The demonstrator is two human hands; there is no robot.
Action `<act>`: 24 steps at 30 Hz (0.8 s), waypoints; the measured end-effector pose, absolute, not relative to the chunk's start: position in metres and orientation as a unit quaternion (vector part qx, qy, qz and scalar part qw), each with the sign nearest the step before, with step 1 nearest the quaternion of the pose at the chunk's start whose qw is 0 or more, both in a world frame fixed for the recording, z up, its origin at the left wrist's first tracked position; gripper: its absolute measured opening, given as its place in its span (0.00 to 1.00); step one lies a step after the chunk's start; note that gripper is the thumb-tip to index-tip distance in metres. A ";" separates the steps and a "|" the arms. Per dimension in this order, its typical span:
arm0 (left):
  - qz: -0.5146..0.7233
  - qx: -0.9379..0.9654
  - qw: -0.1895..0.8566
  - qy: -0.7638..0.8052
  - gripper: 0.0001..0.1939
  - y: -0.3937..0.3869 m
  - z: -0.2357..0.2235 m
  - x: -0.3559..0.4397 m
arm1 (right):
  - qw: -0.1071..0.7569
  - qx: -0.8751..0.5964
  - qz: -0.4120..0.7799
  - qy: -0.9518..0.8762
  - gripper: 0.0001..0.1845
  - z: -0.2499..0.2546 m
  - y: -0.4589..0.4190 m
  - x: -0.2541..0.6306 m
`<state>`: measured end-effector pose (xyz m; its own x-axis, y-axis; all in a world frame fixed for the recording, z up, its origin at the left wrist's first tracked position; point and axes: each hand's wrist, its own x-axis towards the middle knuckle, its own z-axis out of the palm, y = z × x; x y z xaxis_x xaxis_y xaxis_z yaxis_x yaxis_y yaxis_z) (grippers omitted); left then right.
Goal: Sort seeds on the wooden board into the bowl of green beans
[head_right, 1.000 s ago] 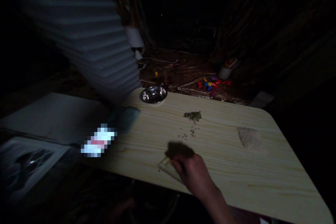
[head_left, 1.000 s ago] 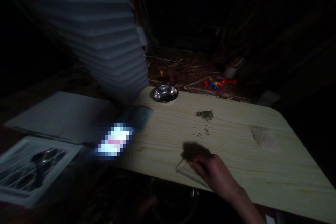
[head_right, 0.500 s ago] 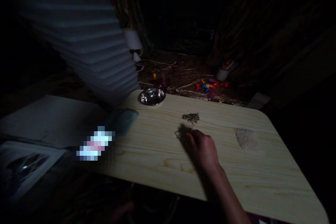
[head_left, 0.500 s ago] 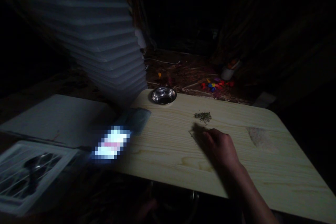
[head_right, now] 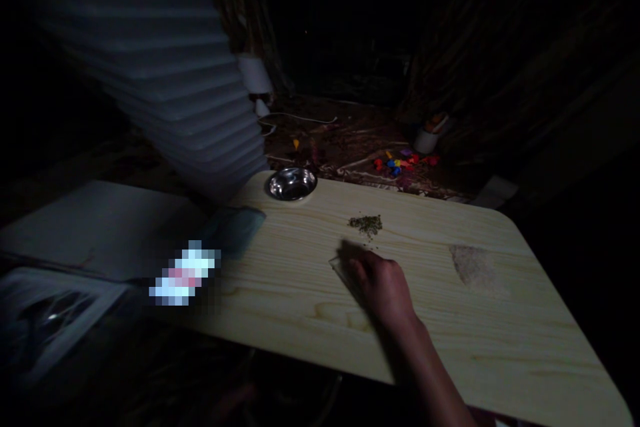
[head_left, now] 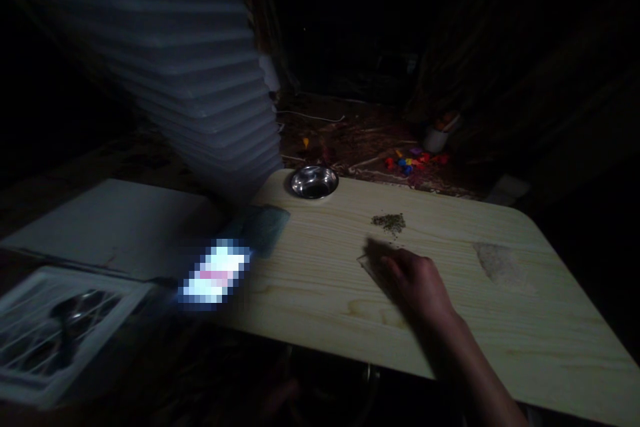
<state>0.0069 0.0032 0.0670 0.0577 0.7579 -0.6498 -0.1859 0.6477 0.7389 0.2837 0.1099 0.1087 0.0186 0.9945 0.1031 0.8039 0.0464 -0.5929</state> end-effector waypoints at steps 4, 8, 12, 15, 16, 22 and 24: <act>0.351 0.238 0.679 0.600 0.13 0.006 0.064 0.006 | 0.263 -0.667 0.190 -0.671 0.16 0.112 0.107 0.284; 0.350 0.237 0.675 0.605 0.13 0.008 0.062 0.004 | 0.260 -0.650 0.185 -0.690 0.16 0.111 0.112 0.277; 0.348 0.236 0.671 0.610 0.13 0.005 0.062 0.004 | 0.234 -0.634 0.157 -0.720 0.15 0.109 0.124 0.263; 0.350 0.236 0.668 0.613 0.13 0.002 0.062 0.005 | 0.214 -0.616 0.136 -0.746 0.16 0.112 0.137 0.252; 0.351 0.236 0.667 0.614 0.13 0.001 0.062 0.005 | 0.207 -0.610 0.134 -0.753 0.16 0.114 0.142 0.248; 0.364 0.233 0.655 0.620 0.13 0.003 0.062 0.005 | 0.185 -0.564 0.154 -0.790 0.13 0.116 0.159 0.230; 0.370 0.229 0.650 0.624 0.13 0.003 0.061 0.003 | 0.174 -0.534 0.171 -0.809 0.11 0.116 0.152 0.225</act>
<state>0.0029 0.0034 0.0614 -0.0515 0.7658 -0.6410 -0.1952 0.6217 0.7585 0.2252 0.1524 0.1158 -0.3683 0.9244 0.0991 0.8055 0.3705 -0.4624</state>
